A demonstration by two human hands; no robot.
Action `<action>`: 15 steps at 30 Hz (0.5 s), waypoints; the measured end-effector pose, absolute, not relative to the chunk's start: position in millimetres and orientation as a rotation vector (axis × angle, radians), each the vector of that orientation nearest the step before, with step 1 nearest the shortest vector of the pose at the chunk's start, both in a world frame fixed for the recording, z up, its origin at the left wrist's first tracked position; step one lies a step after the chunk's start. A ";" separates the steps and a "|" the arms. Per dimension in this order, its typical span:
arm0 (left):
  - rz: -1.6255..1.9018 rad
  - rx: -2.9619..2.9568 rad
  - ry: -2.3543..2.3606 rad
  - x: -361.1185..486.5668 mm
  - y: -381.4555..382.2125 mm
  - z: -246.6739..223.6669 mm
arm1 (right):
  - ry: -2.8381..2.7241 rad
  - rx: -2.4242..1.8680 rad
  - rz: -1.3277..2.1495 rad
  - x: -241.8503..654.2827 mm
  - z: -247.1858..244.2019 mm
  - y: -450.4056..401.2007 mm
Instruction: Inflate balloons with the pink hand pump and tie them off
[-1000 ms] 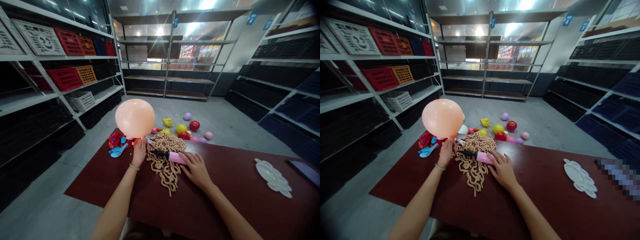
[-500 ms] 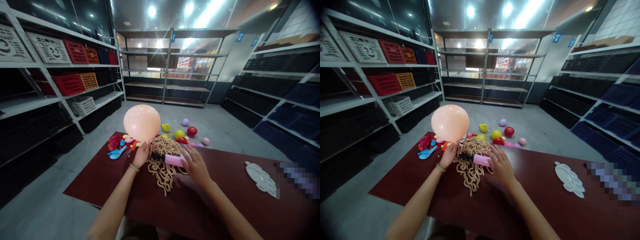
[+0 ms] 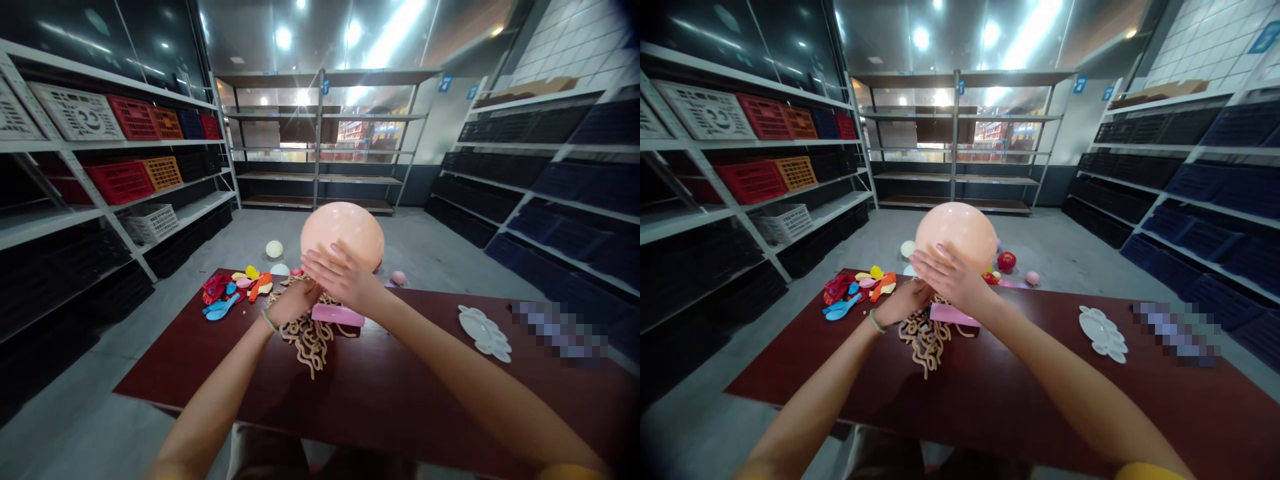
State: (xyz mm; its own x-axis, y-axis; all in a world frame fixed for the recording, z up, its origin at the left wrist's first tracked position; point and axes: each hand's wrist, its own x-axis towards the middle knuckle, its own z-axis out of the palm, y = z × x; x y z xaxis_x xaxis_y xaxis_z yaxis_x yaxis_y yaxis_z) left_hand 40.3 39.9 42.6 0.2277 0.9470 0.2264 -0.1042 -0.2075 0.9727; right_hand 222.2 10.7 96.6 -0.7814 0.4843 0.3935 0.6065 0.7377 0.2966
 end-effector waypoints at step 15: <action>0.950 1.758 0.825 45.0 17.3 44.7 | -2.537 -1.026 -0.851 240.1 72.5 1.1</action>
State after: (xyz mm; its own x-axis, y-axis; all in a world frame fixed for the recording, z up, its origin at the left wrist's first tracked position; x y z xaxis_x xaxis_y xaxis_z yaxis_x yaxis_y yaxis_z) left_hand 45.0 17.3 44.7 0.4722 0.8482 0.2398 0.1187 -0.3307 0.9362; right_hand 240.1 1.1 72.5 -0.7109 0.5408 0.4496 0.7026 0.5757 0.4183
